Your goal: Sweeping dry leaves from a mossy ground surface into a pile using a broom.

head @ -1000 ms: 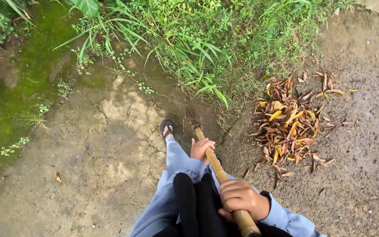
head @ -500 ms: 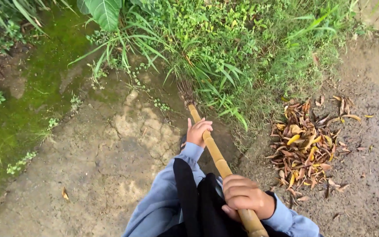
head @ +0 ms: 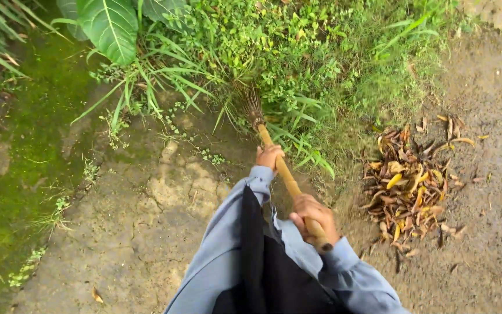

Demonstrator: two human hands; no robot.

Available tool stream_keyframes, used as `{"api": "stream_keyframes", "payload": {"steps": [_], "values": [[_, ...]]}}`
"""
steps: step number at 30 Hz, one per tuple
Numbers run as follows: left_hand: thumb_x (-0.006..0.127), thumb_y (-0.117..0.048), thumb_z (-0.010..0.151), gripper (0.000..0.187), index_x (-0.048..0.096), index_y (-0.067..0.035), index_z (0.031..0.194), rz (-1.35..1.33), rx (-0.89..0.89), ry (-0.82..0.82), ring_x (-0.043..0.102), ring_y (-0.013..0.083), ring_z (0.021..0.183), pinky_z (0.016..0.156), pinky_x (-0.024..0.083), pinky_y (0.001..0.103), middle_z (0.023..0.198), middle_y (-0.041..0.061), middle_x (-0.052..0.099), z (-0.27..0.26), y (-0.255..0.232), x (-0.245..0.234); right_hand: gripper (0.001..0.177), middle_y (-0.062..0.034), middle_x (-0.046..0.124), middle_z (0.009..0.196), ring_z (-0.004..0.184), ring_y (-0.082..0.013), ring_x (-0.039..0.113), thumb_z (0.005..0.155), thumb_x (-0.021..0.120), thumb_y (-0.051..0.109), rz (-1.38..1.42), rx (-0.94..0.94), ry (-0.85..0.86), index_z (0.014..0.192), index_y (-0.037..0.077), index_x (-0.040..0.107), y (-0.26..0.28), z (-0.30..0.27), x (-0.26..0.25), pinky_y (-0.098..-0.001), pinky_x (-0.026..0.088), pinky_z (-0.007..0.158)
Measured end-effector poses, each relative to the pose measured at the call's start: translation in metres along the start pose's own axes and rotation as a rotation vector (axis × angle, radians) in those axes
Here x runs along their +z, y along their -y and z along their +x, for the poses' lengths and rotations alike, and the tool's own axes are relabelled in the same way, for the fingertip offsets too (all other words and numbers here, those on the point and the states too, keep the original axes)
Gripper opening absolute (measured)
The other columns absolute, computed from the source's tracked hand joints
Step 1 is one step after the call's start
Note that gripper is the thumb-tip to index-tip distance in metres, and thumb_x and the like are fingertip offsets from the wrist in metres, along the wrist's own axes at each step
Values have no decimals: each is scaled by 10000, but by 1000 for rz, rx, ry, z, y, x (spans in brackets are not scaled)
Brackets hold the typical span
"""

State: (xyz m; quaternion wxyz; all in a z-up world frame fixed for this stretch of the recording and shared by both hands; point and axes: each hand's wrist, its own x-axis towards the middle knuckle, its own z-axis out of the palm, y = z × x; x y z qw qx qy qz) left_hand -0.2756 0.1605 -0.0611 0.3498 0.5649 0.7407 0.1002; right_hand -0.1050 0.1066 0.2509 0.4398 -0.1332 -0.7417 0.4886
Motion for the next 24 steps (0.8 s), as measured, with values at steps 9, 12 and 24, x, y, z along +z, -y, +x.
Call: {"api": "stream_keyframes", "payload": {"steps": [9,12,24], "values": [[737,-183,792,137,685,-284,869,-50,375,3,524,333,1348,1238,130,711,1096,-60,723,-107,-73,-28,243,-68,564,603,511,-205,565,925,573,85,-114,51,-170,690,61,518,106,7,-3,-385,578,649],[669,-60,816,135,650,-191,787,-209,465,-68,652,247,927,1172,272,730,837,10,654,-139,-97,-58,222,-60,598,599,504,-207,656,915,554,161,-176,-3,-182,707,81,541,122,11,-13,-370,641,632],[757,-42,804,232,700,-228,930,-308,403,-114,655,348,1189,1230,170,710,1181,31,711,-69,-59,-20,213,-85,530,647,556,-250,552,939,541,19,-159,12,-258,735,56,495,67,-2,12,-386,538,616]]}}
